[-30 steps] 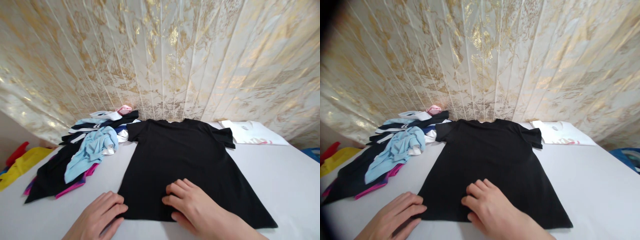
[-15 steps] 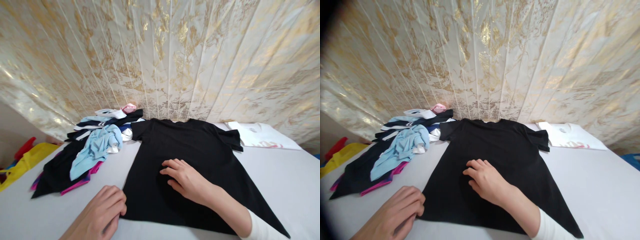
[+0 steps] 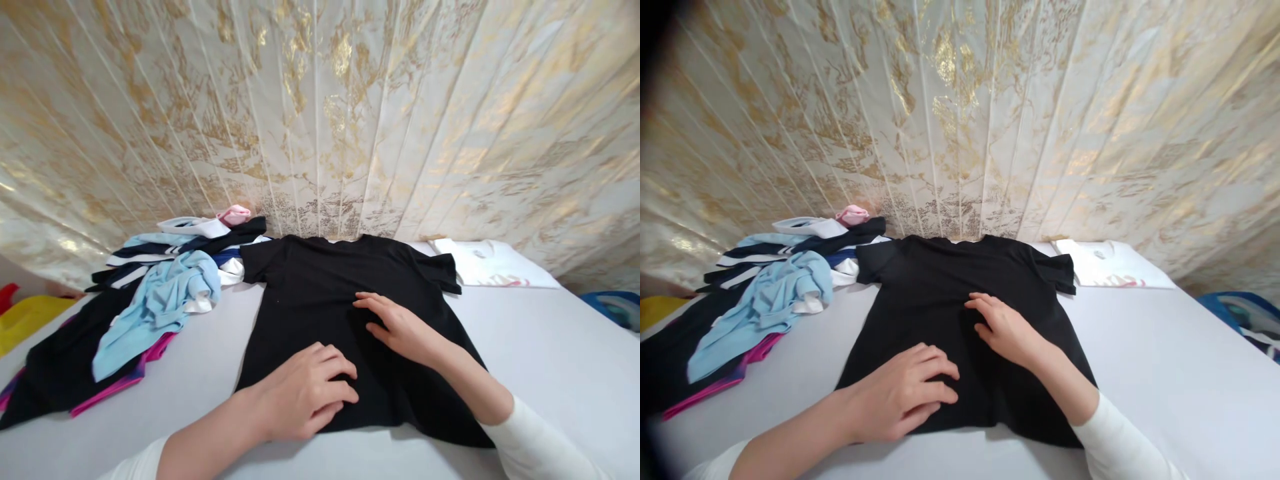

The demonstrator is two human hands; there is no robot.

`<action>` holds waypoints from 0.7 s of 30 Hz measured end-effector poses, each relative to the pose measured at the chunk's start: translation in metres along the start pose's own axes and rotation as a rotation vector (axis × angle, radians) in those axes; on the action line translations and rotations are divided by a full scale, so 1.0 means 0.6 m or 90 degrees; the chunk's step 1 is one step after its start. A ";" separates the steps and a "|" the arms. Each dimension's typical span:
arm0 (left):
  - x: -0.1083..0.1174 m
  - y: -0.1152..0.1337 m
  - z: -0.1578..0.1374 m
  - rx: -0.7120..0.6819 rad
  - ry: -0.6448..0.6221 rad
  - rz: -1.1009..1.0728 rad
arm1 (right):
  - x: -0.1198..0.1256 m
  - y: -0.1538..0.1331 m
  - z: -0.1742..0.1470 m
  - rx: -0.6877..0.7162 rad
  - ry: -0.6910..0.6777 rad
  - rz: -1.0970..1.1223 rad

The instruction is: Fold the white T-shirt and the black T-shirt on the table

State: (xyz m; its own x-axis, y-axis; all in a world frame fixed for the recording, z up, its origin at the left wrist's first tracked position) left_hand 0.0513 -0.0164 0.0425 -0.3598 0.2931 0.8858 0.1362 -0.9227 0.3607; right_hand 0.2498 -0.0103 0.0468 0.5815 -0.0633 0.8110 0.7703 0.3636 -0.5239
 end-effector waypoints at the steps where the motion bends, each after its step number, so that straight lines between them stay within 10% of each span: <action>1: -0.003 -0.005 0.000 0.016 0.004 -0.007 | 0.001 0.003 -0.002 0.010 -0.026 0.034; 4: -0.005 -0.016 -0.007 0.051 0.014 -0.033 | 0.002 0.010 -0.006 0.041 -0.101 0.125; 9: 0.003 -0.027 -0.015 0.076 0.011 -0.039 | 0.020 0.034 -0.012 -0.020 0.023 0.058; 13: 0.006 -0.040 -0.025 0.084 -0.019 -0.019 | 0.017 0.031 -0.033 0.033 -0.130 0.073; 17: 0.014 -0.054 -0.036 0.086 -0.033 -0.012 | 0.045 0.046 -0.049 -0.067 -0.003 -0.048; 21: 0.024 -0.050 -0.027 0.104 -0.027 -0.015 | 0.044 0.021 -0.067 -0.027 -0.168 0.077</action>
State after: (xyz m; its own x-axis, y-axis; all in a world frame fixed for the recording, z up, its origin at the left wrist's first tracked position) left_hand 0.0272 0.0116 0.0401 -0.3268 0.3281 0.8863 0.2769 -0.8634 0.4217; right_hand 0.2854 -0.0445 0.0511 0.5863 0.2246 0.7784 0.7125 0.3142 -0.6274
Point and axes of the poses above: each hand's wrist, its own z-axis towards the middle knuckle, its own x-axis out of the back of the hand, y = z × x, the point moved 3 cm from there along z, towards the middle knuckle, and after that the axes turned 7 degrees about y, right-handed, at the moved point
